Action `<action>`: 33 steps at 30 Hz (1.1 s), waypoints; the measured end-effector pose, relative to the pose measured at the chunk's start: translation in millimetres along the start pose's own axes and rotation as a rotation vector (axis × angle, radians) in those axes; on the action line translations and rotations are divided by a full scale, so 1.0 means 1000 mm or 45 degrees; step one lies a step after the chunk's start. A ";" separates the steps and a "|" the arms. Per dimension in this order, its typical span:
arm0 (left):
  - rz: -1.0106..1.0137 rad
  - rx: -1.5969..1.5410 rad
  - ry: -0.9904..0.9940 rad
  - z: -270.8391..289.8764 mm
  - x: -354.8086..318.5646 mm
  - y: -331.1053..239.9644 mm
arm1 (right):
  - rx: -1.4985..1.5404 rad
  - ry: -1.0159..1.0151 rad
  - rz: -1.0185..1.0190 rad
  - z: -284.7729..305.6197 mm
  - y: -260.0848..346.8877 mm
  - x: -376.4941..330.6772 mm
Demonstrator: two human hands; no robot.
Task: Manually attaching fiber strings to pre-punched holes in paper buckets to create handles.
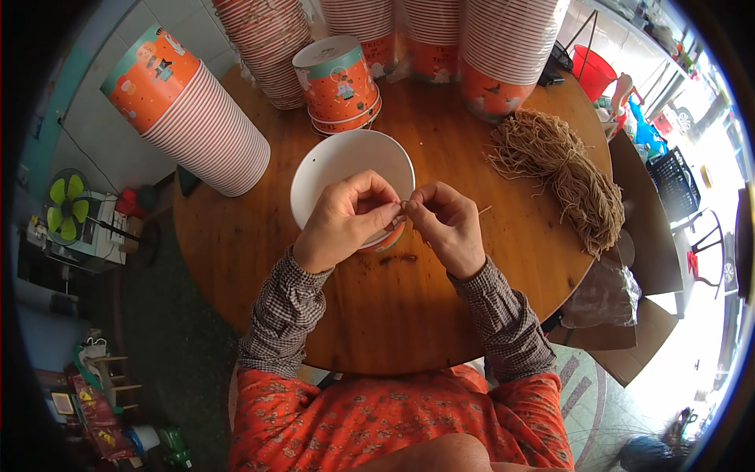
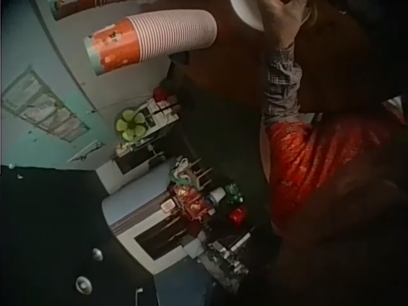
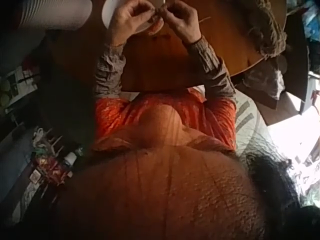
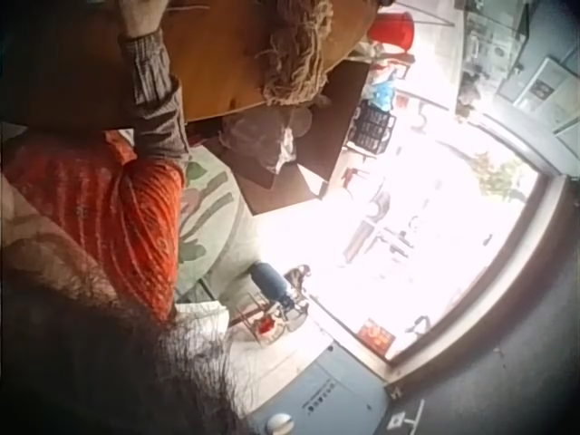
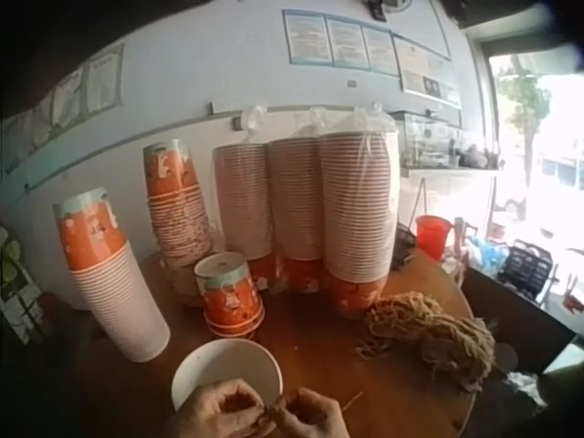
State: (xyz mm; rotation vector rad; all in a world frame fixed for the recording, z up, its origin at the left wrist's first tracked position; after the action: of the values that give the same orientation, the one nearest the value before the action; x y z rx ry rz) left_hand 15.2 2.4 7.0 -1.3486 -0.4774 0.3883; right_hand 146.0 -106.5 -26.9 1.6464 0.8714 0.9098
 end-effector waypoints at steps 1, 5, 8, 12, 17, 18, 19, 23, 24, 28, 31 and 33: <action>0.008 -0.075 -0.013 0.002 0.000 0.000 | -0.012 0.022 -0.008 0.000 0.000 0.000; 0.042 -0.179 0.018 0.004 0.002 0.001 | -0.050 0.015 0.170 -0.002 -0.005 0.002; 0.075 -0.190 0.021 0.003 0.002 -0.001 | -0.280 -0.055 0.272 -0.002 -0.005 0.001; 0.067 -0.161 0.015 0.002 0.002 0.000 | -0.430 -0.051 0.484 -0.005 -0.001 0.000; -0.031 -0.136 -0.082 -0.003 0.002 0.001 | -0.536 -0.067 0.550 -0.007 0.004 -0.003; -0.032 -0.135 -0.082 -0.002 0.001 0.003 | -0.536 -0.067 0.551 -0.007 0.004 -0.003; -0.067 -0.052 -0.093 -0.001 0.001 0.005 | -0.543 -0.078 0.552 -0.006 0.003 -0.003; -0.107 0.176 -0.116 -0.003 0.000 0.001 | -0.533 -0.140 0.556 -0.005 0.000 -0.002; -0.106 0.177 -0.117 -0.003 -0.001 0.001 | -0.532 -0.140 0.556 -0.005 0.000 -0.001; -0.122 0.215 -0.122 -0.004 -0.002 -0.005 | -0.537 -0.174 0.545 -0.005 -0.001 0.000; -0.061 0.207 -0.111 -0.004 -0.003 -0.005 | -0.548 -0.188 0.548 -0.004 0.001 0.000; -0.076 0.231 -0.125 -0.004 -0.002 -0.003 | -0.556 -0.184 0.552 -0.005 0.001 0.000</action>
State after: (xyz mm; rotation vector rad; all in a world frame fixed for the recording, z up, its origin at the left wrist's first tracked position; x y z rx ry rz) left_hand 15.4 -2.7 8.8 -1.1412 -0.5494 0.4397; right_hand 141.4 -104.5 -25.1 1.5085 0.1895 1.1626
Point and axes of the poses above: each hand's wrist, its own x-axis towards the middle knuckle, its own z-axis out of the back of the hand, y = z × x, the point moved 2 cm from there along x, towards the middle knuckle, and after that the axes turned 2 degrees about -y, right-handed, at the moved point
